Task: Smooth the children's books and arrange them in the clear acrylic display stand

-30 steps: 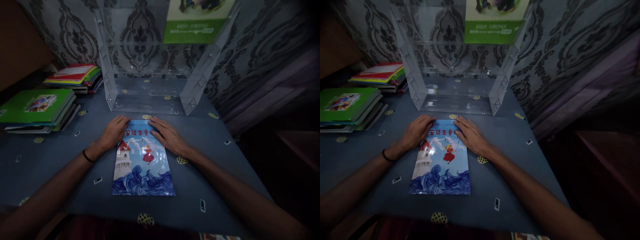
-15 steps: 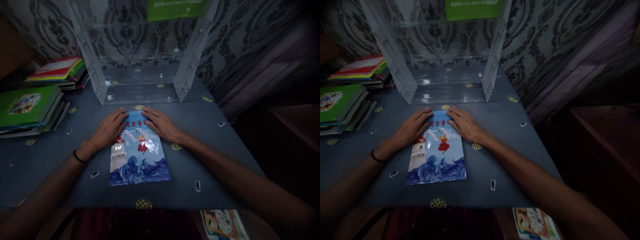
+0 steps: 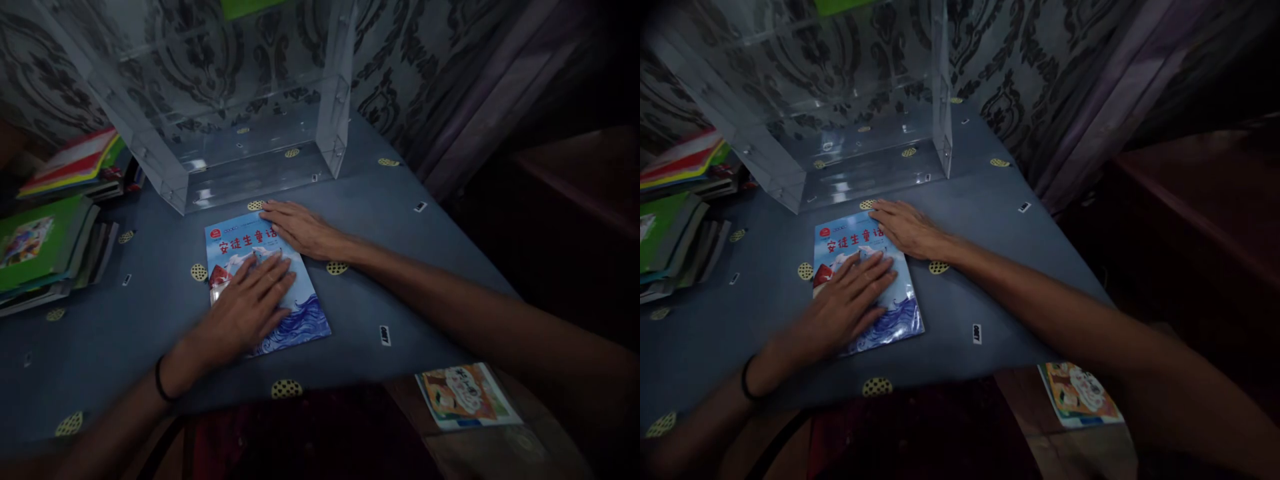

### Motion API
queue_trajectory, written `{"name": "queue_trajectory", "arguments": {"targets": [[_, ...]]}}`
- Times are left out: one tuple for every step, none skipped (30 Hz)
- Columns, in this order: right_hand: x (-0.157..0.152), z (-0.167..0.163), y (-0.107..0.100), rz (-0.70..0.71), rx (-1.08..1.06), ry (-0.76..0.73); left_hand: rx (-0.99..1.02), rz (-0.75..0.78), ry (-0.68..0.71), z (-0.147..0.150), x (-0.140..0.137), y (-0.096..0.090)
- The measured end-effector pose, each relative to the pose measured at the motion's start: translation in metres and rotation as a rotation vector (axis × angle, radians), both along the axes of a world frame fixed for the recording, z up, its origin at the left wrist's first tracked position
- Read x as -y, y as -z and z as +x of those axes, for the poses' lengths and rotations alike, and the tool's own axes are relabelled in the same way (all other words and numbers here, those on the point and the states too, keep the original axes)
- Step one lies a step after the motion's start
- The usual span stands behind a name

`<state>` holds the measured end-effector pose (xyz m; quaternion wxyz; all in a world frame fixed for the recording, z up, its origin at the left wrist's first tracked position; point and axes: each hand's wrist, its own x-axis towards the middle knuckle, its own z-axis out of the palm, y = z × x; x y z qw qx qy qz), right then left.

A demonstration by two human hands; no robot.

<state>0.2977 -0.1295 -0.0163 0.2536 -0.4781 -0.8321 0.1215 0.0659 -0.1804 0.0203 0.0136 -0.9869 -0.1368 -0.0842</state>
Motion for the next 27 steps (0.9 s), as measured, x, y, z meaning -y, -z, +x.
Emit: {"name": "queue_trajectory", "arguments": {"targets": [[0.000, 0.000, 0.000, 0.005, -0.007, -0.003, -0.012, -0.007, 0.032, 0.003, 0.007, -0.001], [0.000, 0.000, 0.000, 0.012, -0.014, -0.006, -0.024, -0.018, 0.058, 0.007, 0.015, -0.002], [0.000, 0.000, 0.001, 0.020, -0.019, -0.009, -0.037, -0.031, 0.083, 0.010, 0.022, -0.003], [0.000, 0.000, 0.001, 0.027, -0.022, -0.010, -0.053, -0.042, 0.109, 0.012, 0.029, -0.003], [0.000, 0.000, 0.001, 0.031, -0.020, -0.010, -0.070, -0.049, 0.135, 0.015, 0.035, -0.003], [0.000, 0.000, 0.001, 0.034, -0.017, -0.009, -0.088, -0.055, 0.157, 0.017, 0.040, -0.004], [0.000, 0.000, 0.001, 0.038, -0.013, -0.009, -0.106, -0.058, 0.172, 0.018, 0.044, -0.004], [0.000, 0.000, 0.002, 0.043, -0.009, -0.008, -0.122, -0.060, 0.177, 0.019, 0.047, -0.004], [0.000, 0.000, 0.002, 0.049, -0.004, -0.005, -0.133, -0.059, 0.173, 0.020, 0.050, -0.004], [0.000, -0.001, 0.002, 0.053, 0.000, 0.000, -0.140, -0.058, 0.162, 0.020, 0.052, -0.004], [0.000, -0.001, 0.002, 0.057, 0.005, 0.008, -0.143, -0.055, 0.149, 0.020, 0.053, -0.005], [0.000, -0.002, 0.002, 0.058, 0.011, 0.013, -0.147, -0.053, 0.137, 0.020, 0.054, -0.006], [0.000, -0.003, 0.002, 0.059, 0.017, 0.016, -0.149, -0.051, 0.126, 0.020, 0.055, -0.007], [0.000, -0.003, 0.002, 0.062, 0.021, 0.018, -0.152, -0.051, 0.118, 0.020, 0.056, -0.008], [0.000, -0.003, 0.001, 0.066, 0.024, 0.020, -0.158, -0.055, 0.112, 0.020, 0.057, -0.009], [0.000, -0.004, 0.000, 0.071, 0.029, 0.024, -0.165, -0.061, 0.106, 0.019, 0.057, -0.011], [0.001, -0.004, -0.002, 0.076, 0.037, 0.027, -0.173, -0.069, 0.102, 0.019, 0.058, -0.012], [0.002, -0.005, -0.004, 0.083, 0.047, 0.030, -0.182, -0.080, 0.096, 0.019, 0.058, -0.014], [0.004, -0.006, -0.007, 0.091, 0.059, 0.027, -0.188, -0.092, 0.089, 0.019, 0.058, -0.015], [0.007, -0.008, -0.011, 0.098, 0.073, 0.014, -0.192, -0.104, 0.083, 0.018, 0.059, -0.015], [0.010, -0.012, -0.015, 0.106, 0.085, -0.013, -0.191, -0.116, 0.079, 0.018, 0.059, -0.015], [0.015, -0.017, -0.019, 0.109, 0.095, -0.060, -0.185, -0.126, 0.078, 0.018, 0.059, -0.015], [0.020, -0.024, -0.023, 0.107, 0.101, -0.120, -0.176, -0.135, 0.079, 0.018, 0.059, -0.015], [0.026, -0.032, -0.027, 0.098, 0.105, -0.198, -0.163, -0.143, 0.081, 0.018, 0.059, -0.014], [0.030, -0.041, -0.030, 0.078, 0.114, -0.296, -0.151, -0.151, 0.084, 0.018, 0.059, -0.013], [0.034, -0.050, -0.032, 0.065, 0.116, -0.376, -0.138, -0.159, 0.083, 0.018, 0.059, -0.012], [0.036, -0.058, -0.034, 0.055, 0.122, -0.439, -0.125, -0.166, 0.081, 0.018, 0.059, -0.012]]}}
